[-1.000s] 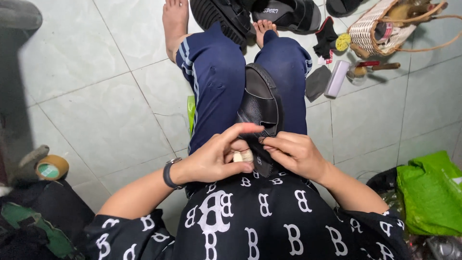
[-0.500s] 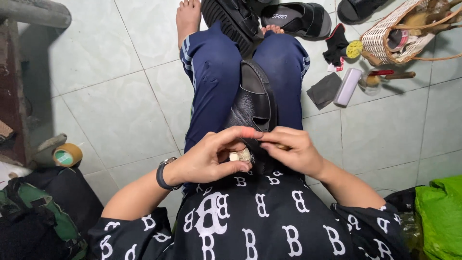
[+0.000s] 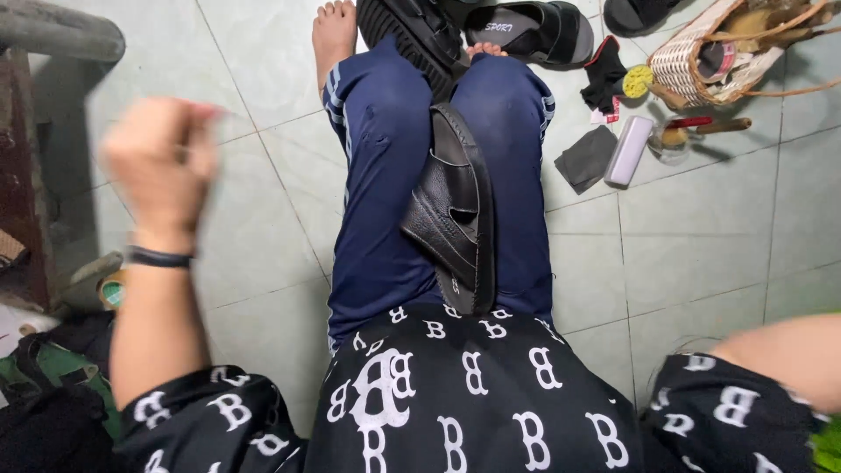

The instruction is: Hand-stitching the upper strap of a black sandal to the sole using a needle and thread.

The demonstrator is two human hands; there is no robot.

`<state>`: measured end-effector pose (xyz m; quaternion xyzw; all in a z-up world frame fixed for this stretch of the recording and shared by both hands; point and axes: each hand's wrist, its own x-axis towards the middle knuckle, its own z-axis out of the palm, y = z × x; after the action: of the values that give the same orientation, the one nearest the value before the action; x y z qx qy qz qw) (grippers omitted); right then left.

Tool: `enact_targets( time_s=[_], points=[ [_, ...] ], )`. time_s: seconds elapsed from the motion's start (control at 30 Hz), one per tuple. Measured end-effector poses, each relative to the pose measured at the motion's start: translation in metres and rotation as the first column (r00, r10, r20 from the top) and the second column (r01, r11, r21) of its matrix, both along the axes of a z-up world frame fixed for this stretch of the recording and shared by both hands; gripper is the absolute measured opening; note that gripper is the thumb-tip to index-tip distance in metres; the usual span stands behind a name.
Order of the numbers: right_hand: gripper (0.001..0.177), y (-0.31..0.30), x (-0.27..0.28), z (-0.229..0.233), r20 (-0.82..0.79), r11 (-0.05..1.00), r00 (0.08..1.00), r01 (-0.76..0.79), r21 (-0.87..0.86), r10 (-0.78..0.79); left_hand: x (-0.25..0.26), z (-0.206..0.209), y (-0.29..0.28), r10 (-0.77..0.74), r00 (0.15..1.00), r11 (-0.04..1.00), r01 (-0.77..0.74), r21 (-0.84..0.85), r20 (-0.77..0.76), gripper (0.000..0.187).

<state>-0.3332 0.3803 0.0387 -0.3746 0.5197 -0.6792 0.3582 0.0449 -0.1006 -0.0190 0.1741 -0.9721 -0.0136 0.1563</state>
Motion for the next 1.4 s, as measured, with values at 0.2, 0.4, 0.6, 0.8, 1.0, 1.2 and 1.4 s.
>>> enact_targets(
  time_s=[0.2, 0.4, 0.6, 0.8, 1.0, 1.2, 1.4],
  points=[
    [0.018, -0.085, 0.056, 0.017, -0.600, 0.951, 0.800, 0.185, 0.250, 0.002, -0.037, 0.028, 0.057, 0.087, 0.991, 0.996, -0.084, -0.042, 0.099, 0.044],
    [0.054, -0.124, 0.140, -0.042, -0.575, 0.917, 0.783, 0.016, 0.398, 0.237, -0.058, 0.019, 0.119, -0.374, 0.917, 0.905, 0.328, 0.271, 0.140, 0.016],
    [0.034, -0.148, 0.134, -0.035, -0.963, 0.974, 0.206, 0.110, 0.199, 0.174, -0.098, 0.050, 0.119, -0.303, 0.808, -0.229, 0.454, 0.861, -0.506, 0.027],
    [0.031, -0.155, 0.129, -0.053, -0.959, 0.984, 0.253, 0.087, 0.153, 0.127, -0.113, -0.015, 0.090, -0.190, 0.964, -0.082, 0.171, 0.982, -0.184, 0.021],
    [0.027, -0.169, 0.120, -0.005, -0.746, 0.951, 0.606, -0.065, 0.301, 0.277, -0.105, 0.036, 0.126, -0.253, 0.961, 0.212, 0.164, 0.963, -0.108, 0.028],
    [0.020, -0.135, 0.130, -0.004, -0.875, 0.988, 0.468, 0.019, 0.153, 0.126, -0.052, -0.008, 0.074, -0.365, 0.911, 0.244, 0.294, 0.924, -0.193, 0.014],
    [0.042, -0.130, 0.143, -0.020, -0.889, 0.894, 0.283, 0.168, 0.416, 0.361, -0.017, 0.011, 0.070, 0.419, 0.818, 0.903, -0.327, -0.280, 0.395, 0.040]
  ],
)
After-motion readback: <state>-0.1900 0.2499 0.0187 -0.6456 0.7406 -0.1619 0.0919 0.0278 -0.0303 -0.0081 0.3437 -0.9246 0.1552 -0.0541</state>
